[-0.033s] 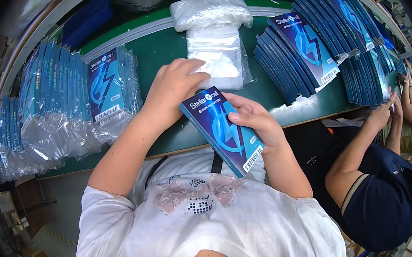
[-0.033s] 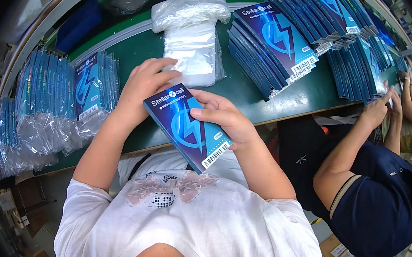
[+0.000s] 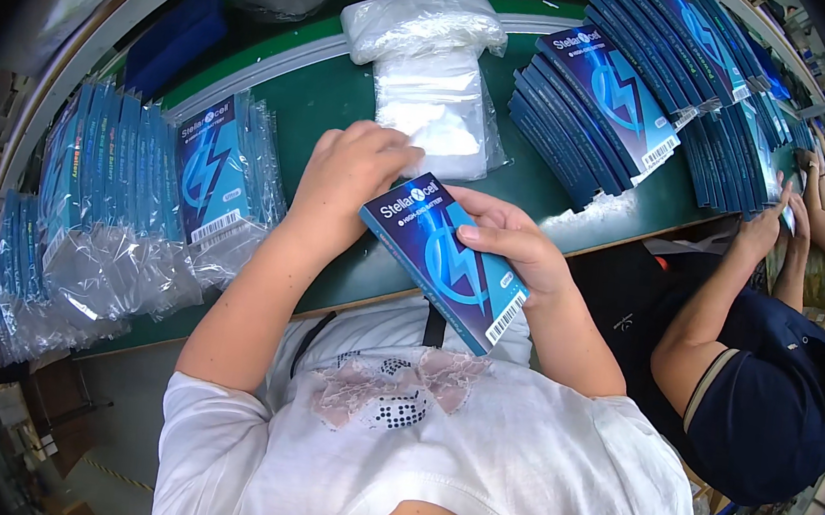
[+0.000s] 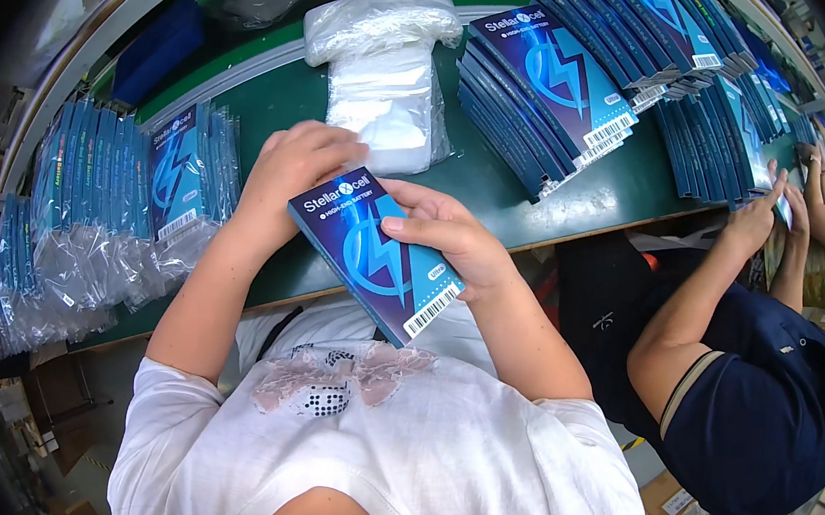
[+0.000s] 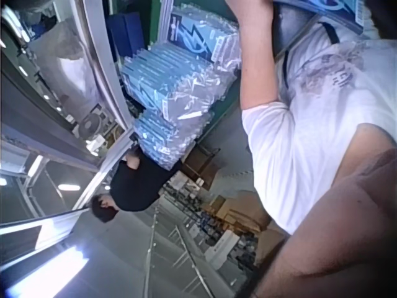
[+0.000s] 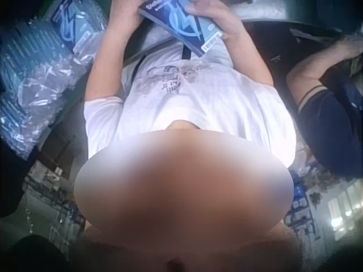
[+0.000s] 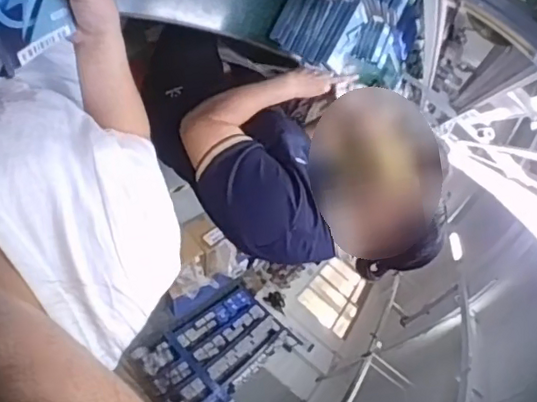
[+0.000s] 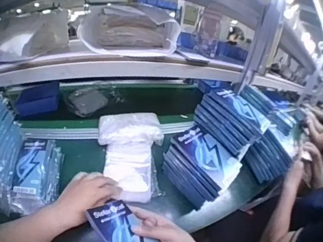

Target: The person repeatedly picks up small blue packages labeled 'Stellar Cell' from a stack on a green table, places them into clear plastic bags, and stacks the filled bags on the left side of the table. The process is continuous and repetitive throughout the clip.

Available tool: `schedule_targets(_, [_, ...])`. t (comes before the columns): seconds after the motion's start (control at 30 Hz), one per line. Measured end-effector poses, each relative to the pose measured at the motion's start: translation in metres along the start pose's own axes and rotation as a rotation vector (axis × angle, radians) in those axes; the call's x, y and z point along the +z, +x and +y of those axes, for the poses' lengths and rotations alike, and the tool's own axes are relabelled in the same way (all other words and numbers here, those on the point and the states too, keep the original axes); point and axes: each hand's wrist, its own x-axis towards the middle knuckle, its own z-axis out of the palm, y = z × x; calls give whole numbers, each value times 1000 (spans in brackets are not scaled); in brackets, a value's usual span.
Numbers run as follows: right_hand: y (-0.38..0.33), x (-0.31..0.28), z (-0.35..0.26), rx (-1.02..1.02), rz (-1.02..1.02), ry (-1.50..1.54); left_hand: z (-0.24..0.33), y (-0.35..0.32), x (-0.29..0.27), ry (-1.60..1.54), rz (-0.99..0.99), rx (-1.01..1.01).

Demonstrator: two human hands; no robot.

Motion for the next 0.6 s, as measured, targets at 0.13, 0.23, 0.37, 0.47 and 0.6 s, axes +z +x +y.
schedule_targets(0.13, [-5,-4,1,-13,56,-36,-6,2,2,3,-6,-18])
schedule_targets(0.23, [-7,-4,1,-26,52,-41,0,1,5,-121,114,-96])
schedule_targets(0.37, [1,6,-2,-67,-10,-16,1,4,6,-236,159,-118])
schedule_targets(0.47, [20,-3,-4,-93,10,-31,1,7,0,-305,163,-179])
schedule_targets(0.6, [19,0,-16,-71,81,-108,-5,1,-3,-543,103,-525])
